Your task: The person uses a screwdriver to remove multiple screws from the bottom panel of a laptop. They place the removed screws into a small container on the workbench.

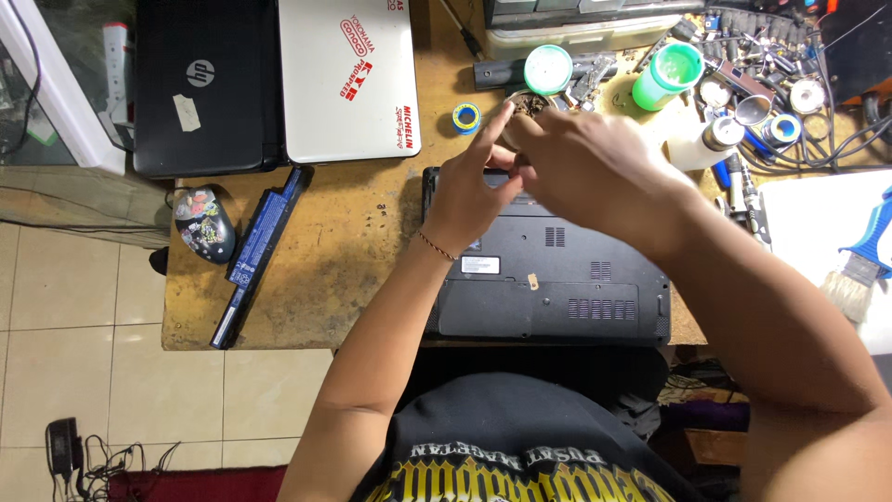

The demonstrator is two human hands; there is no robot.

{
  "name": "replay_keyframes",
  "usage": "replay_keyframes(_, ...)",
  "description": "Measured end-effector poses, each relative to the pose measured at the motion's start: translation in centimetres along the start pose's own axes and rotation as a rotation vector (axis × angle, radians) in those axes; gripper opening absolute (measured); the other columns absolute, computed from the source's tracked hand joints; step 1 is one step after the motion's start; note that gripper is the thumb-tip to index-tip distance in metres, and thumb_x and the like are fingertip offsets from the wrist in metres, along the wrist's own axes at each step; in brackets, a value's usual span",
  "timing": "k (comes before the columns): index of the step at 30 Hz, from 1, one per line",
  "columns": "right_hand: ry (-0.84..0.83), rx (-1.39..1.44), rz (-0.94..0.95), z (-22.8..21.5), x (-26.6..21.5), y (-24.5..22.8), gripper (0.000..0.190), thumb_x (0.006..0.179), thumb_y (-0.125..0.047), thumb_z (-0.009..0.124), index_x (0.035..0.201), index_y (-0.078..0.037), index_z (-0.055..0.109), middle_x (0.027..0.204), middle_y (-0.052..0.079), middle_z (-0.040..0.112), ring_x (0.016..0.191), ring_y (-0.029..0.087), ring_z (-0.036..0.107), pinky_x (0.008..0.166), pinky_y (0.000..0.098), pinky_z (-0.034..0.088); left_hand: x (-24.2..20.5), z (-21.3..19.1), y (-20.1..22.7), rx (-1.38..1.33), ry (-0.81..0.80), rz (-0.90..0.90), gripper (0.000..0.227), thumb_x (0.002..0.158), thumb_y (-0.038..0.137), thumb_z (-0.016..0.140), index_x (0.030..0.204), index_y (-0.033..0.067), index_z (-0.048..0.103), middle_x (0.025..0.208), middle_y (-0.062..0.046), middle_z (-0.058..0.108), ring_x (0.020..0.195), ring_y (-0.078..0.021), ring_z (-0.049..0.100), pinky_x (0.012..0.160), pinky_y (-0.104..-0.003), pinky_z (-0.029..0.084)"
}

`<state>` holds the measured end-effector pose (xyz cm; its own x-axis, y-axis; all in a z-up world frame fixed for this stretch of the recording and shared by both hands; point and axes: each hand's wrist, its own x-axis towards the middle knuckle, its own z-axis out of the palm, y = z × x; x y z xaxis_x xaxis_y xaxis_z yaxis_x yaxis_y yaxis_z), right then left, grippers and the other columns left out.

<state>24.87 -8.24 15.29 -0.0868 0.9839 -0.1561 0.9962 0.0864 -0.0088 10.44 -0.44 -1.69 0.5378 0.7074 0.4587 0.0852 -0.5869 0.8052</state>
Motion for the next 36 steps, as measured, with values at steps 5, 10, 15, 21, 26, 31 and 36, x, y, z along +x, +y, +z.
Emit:
replay_keyframes(5, 0.008, -0.033, 0.003, 1.0, 0.6, 0.5, 0.033, 0.108, -0.042, 0.06, 0.112, -0.012, 0.071, 0.09, 0.011, 0.075, 0.083, 0.041, 0.079, 0.07, 0.0552, 0.065, 0.3, -0.5, 0.9, 0.013, -0.071, 0.029, 0.094, 0.09, 0.011, 0.09, 0.17, 0.0193, 0.04, 0.116, -0.014, 0.083, 0.113, -0.0306, 0.081, 0.108, -0.047, 0.062)
replay_keyframes(10, 0.041, -0.182, 0.055, 1.0, 0.8, -0.2, 0.045, 0.114, -0.052, 0.053, 0.101, -0.016, 0.077, 0.079, 0.002, 0.076, 0.072, 0.03, 0.079, 0.063, 0.0462, 0.064, 0.1, -0.2, 0.4, 0.054, -0.089, -0.033, 0.086, 0.093, 0.017, 0.088, 0.167, 0.023, 0.046, 0.107, -0.006, 0.086, 0.104, -0.0267, 0.082, 0.106, -0.045, 0.062)
replay_keyframes(15, -0.015, 0.014, 0.008, 0.4, 1.0, 0.8, 0.041, 0.117, -0.041, 0.061, 0.09, -0.01, 0.061, 0.075, 0.009, 0.069, 0.065, 0.033, 0.068, 0.051, 0.0468, 0.046, 0.7, -1.1, 2.2, 0.082, -0.175, -0.138, 0.097, 0.1, 0.032, 0.076, 0.173, 0.0228, 0.014, 0.124, 0.002, 0.088, 0.115, -0.0232, 0.085, 0.094, -0.036, 0.067)
replay_keyframes(21, 0.068, -0.109, 0.061, -0.3, 0.6, 0.2, 0.055, 0.106, -0.068, 0.057, 0.13, -0.019, 0.068, 0.081, 0.013, 0.077, 0.071, 0.04, 0.076, 0.052, 0.0507, 0.057, 0.3, -0.6, 1.3, 0.066, -0.099, -0.03, 0.092, 0.098, 0.013, 0.082, 0.171, 0.0299, 0.028, 0.119, 0.01, 0.086, 0.078, -0.0169, 0.079, 0.083, -0.031, 0.064)
replay_keyframes(26, -0.003, 0.033, 0.044, 0.0, 0.7, 0.1, 0.028, 0.104, -0.041, 0.056, 0.109, -0.018, 0.071, 0.097, 0.01, 0.076, 0.083, 0.037, 0.074, 0.055, 0.0502, 0.05, 1.1, -1.3, 3.3, -0.04, -0.236, -0.148, 0.106, 0.093, 0.004, 0.074, 0.176, 0.0268, 0.012, 0.14, 0.0, 0.051, 0.078, -0.0133, 0.067, 0.088, -0.028, 0.058)
replay_keyframes(31, 0.051, -0.165, 0.135, 2.1, 1.3, 0.7, 0.066, 0.112, -0.076, 0.054, 0.085, -0.023, 0.081, 0.083, 0.009, 0.08, 0.077, 0.032, 0.077, 0.062, 0.0439, 0.054, 1.3, -0.3, 1.8, 0.064, -0.037, -0.013, 0.082, 0.082, 0.002, 0.09, 0.155, 0.0187, 0.057, 0.108, -0.001, 0.074, 0.096, -0.0167, 0.07, 0.095, -0.034, 0.061)
replay_keyframes(36, -0.061, -0.097, 0.048, -1.0, 0.1, 0.0, 0.019, 0.101, -0.012, 0.058, 0.091, -0.012, 0.073, 0.09, 0.006, 0.076, 0.079, 0.035, 0.075, 0.055, 0.0489, 0.052, 1.4, -1.4, 3.2, -0.029, -0.211, -0.15, 0.104, 0.094, -0.002, 0.07, 0.178, 0.0241, 0.014, 0.079, 0.006, 0.052, 0.068, -0.0102, 0.043, 0.083, -0.018, 0.044)
